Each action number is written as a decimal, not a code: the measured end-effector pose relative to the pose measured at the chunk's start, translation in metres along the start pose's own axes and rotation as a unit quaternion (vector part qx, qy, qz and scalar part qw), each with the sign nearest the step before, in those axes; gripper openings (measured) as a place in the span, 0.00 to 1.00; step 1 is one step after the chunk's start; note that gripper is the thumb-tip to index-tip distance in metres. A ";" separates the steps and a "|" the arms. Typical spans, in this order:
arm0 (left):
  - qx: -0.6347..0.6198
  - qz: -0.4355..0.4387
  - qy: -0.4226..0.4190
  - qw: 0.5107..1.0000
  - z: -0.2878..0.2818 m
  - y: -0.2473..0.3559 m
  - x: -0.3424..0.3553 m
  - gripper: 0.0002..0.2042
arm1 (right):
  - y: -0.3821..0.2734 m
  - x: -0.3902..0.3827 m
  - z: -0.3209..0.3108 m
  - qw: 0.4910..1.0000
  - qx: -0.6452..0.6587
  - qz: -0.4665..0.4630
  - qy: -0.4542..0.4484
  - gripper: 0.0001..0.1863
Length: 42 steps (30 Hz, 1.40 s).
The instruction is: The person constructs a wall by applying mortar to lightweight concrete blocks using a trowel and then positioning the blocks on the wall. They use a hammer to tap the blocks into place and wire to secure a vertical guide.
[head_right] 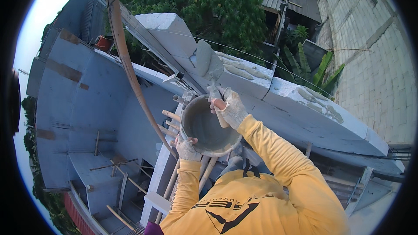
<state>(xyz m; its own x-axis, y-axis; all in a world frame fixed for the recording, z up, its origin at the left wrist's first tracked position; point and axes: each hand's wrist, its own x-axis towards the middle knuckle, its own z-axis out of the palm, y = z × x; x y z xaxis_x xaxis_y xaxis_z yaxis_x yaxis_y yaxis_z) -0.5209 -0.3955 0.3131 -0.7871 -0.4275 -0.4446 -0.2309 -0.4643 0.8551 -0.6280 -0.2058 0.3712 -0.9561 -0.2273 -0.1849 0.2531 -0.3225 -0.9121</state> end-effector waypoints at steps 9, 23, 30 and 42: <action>-0.025 -0.071 0.091 0.993 -0.074 -0.009 -0.042 0.26 | 0.036 0.153 0.108 0.897 -0.320 -0.237 0.192 0.31; -0.067 -0.055 0.192 0.978 -0.149 -0.016 -0.081 0.27 | 0.084 0.121 0.145 0.915 -0.320 -0.161 0.186 0.26; -0.123 -0.022 0.169 0.978 -0.140 -0.011 -0.079 0.18 | 0.024 0.080 0.108 0.972 -0.180 -0.068 0.137 0.24; -0.182 -0.020 0.152 0.971 -0.173 -0.037 -0.065 0.19 | 0.006 0.109 0.136 0.928 -0.248 -0.209 0.181 0.31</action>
<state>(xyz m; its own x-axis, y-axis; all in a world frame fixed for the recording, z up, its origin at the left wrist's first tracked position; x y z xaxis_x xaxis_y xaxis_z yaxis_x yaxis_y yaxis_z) -0.3620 -0.4843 0.2644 -0.5631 -0.5881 -0.5806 0.0040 -0.7045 0.7097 -0.7108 -0.3575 0.3957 -0.9652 0.1753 0.1941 -0.1645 0.1702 -0.9716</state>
